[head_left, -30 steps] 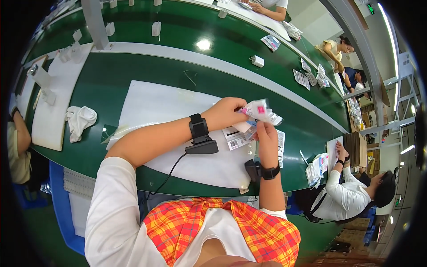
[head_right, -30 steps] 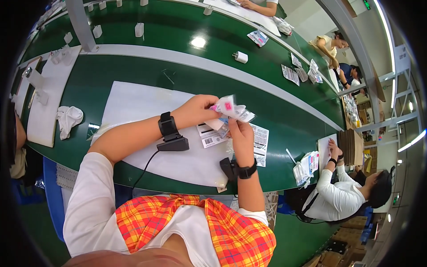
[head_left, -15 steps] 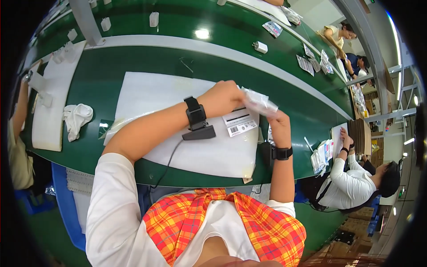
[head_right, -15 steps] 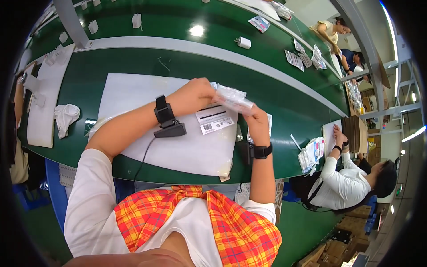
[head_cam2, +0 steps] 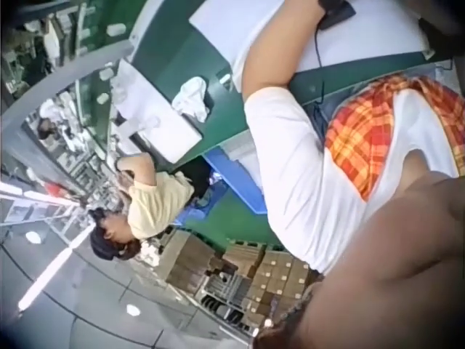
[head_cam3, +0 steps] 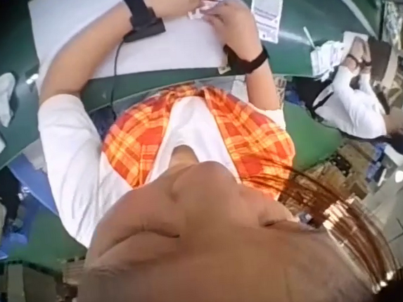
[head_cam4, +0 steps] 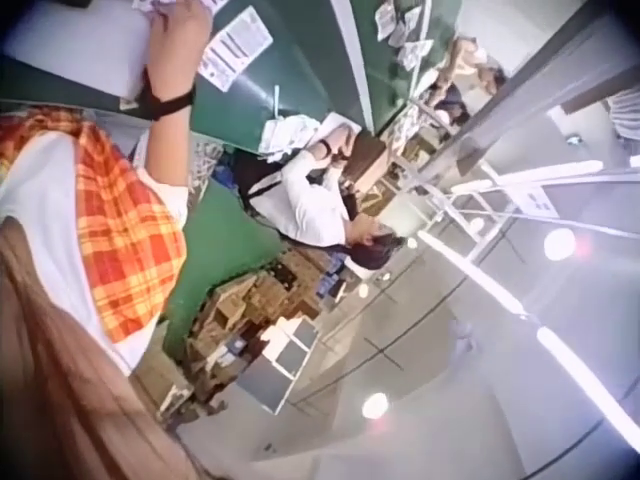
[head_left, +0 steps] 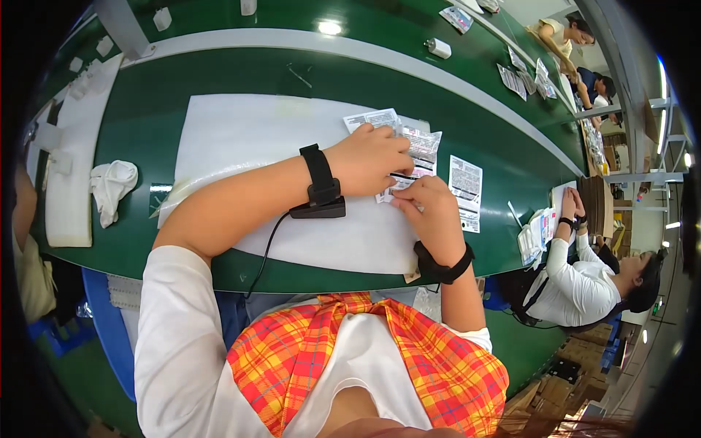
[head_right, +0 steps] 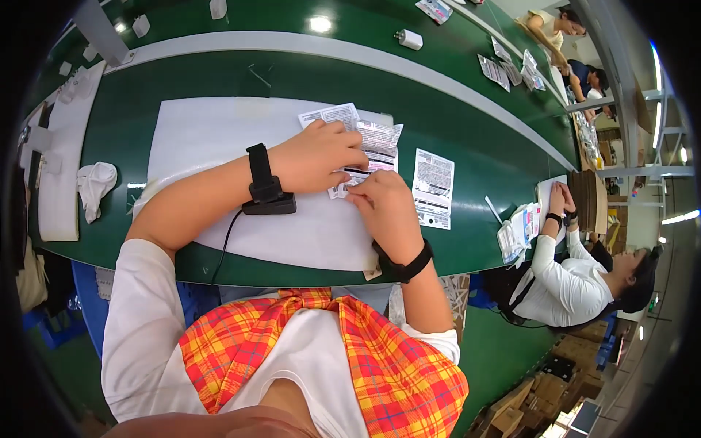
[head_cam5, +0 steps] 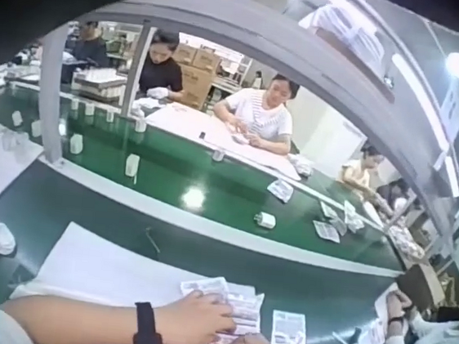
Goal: The person packages power adapters by hand, picking up an adapter and a plastic bag, sliding the adapter into the bag, and placing the packaged item onto a stack of instruction sheets. The person then folds the instruction sheet around the bagged adapter and sets the completed assembly aside.
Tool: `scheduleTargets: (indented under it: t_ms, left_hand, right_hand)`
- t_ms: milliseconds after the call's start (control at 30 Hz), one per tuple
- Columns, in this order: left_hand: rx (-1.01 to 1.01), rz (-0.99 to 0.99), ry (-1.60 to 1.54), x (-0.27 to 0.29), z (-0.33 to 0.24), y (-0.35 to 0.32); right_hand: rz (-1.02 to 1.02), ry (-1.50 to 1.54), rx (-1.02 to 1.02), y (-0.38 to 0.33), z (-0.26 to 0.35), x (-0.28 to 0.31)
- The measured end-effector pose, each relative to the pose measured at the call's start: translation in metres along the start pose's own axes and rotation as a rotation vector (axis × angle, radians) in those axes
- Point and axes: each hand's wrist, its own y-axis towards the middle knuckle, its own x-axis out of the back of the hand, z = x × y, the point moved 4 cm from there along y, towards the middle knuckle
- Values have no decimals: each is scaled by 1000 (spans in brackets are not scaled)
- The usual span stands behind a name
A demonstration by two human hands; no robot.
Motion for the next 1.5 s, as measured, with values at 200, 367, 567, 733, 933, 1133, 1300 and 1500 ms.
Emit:
scheduleTargets:
  t_ms: [200,367,567,733,933,1133,1300,1500]
  left_hand:
    - [49,27,34,2,-2,4]
    - [23,11,22,0,1,8]
    - [107,153,-97,22,-4,-5]
    - [48,-49,49,10,-12,2]
    - [28,-121,188,5,-16,8]
    - [33,-220,295,22,-14,1]
    - [136,-147,263,13,-10,-5]
    - [128,-153,68,2,1,6]
  right_hand:
    - [-34,-28,144,8,-1,-6]
    - [73,-134,194,0,0,9]
    - [-397,511,-322,-169,-109,107]
    - [-617,238,-849,-345,-205,114]
    - [-585,-122,-539,-162,-100,101]
    - [-78,-6,-319,16,-56,51]
    - [454,226,-454,69,-89,42]
    - [-20,746,-311,175,-164,111]
